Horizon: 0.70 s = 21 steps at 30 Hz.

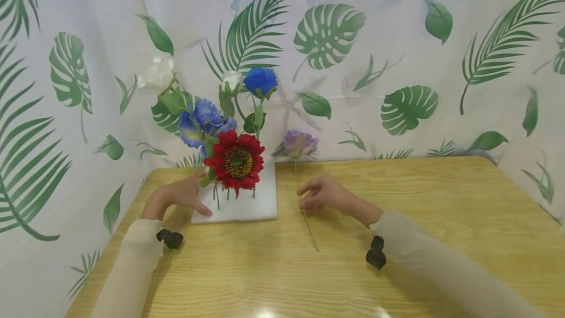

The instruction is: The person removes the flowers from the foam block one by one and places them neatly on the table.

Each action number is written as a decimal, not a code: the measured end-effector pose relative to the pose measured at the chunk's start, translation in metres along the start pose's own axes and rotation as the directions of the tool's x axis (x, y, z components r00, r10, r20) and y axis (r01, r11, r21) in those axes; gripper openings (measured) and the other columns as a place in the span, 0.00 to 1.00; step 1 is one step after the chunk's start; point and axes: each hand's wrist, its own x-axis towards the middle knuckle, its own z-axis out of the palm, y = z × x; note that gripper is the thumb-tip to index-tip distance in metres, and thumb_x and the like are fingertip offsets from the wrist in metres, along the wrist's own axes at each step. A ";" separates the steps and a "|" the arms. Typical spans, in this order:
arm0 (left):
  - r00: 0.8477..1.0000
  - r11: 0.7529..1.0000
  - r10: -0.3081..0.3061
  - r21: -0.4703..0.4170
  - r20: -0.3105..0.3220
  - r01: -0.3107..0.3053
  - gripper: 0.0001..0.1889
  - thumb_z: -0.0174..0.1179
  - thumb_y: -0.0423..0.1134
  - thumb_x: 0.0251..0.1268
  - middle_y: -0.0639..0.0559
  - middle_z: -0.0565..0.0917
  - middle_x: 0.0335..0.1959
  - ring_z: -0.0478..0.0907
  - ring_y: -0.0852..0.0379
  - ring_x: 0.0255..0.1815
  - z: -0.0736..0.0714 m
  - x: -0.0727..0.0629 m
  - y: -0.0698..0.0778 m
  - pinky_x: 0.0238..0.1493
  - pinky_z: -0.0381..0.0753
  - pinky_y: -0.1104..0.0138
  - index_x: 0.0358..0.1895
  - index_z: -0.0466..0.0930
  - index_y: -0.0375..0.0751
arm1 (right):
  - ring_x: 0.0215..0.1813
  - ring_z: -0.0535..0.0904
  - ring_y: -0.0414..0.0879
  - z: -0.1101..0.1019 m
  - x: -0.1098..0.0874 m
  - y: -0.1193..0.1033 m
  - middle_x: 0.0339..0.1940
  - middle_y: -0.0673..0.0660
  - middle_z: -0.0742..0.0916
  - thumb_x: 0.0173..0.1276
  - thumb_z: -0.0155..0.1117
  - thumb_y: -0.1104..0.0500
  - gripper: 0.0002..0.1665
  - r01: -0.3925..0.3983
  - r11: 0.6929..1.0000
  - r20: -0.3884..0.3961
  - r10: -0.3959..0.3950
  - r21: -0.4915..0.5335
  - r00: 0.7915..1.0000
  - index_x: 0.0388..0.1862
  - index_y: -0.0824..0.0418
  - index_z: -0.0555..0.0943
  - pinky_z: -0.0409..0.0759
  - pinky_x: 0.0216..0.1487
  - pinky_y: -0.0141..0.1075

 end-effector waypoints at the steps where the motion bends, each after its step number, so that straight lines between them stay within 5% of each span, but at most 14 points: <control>1: 1.000 1.000 0.000 -0.001 0.000 0.000 0.52 0.79 0.43 0.51 0.33 0.56 0.79 0.49 0.32 0.81 0.000 0.000 0.000 0.78 0.56 0.39 0.78 0.60 0.34 | 0.35 0.90 0.46 0.002 0.001 0.000 0.38 0.64 0.92 0.67 0.71 0.65 0.24 -0.011 1.000 0.003 0.011 0.008 1.000 0.59 0.76 0.80 0.87 0.36 0.39; 10: 1.000 1.000 -0.002 -0.011 0.004 0.002 0.53 0.79 0.43 0.51 0.33 0.54 0.80 0.44 0.31 0.83 0.000 0.000 -0.001 0.78 0.53 0.38 0.79 0.59 0.33 | 0.32 0.90 0.45 0.009 0.006 0.003 0.35 0.64 0.92 0.66 0.71 0.67 0.25 -0.060 0.996 -0.001 0.060 0.062 0.998 0.58 0.80 0.78 0.89 0.38 0.41; 21: 1.000 1.000 0.005 -0.001 -0.001 -0.005 0.53 0.79 0.43 0.50 0.32 0.55 0.79 0.47 0.31 0.82 0.000 0.001 -0.001 0.78 0.53 0.38 0.78 0.58 0.32 | 0.32 0.86 0.40 0.015 0.003 0.000 0.38 0.65 0.92 0.66 0.71 0.66 0.26 -0.028 1.000 0.004 0.028 -0.001 1.000 0.59 0.78 0.79 0.85 0.33 0.35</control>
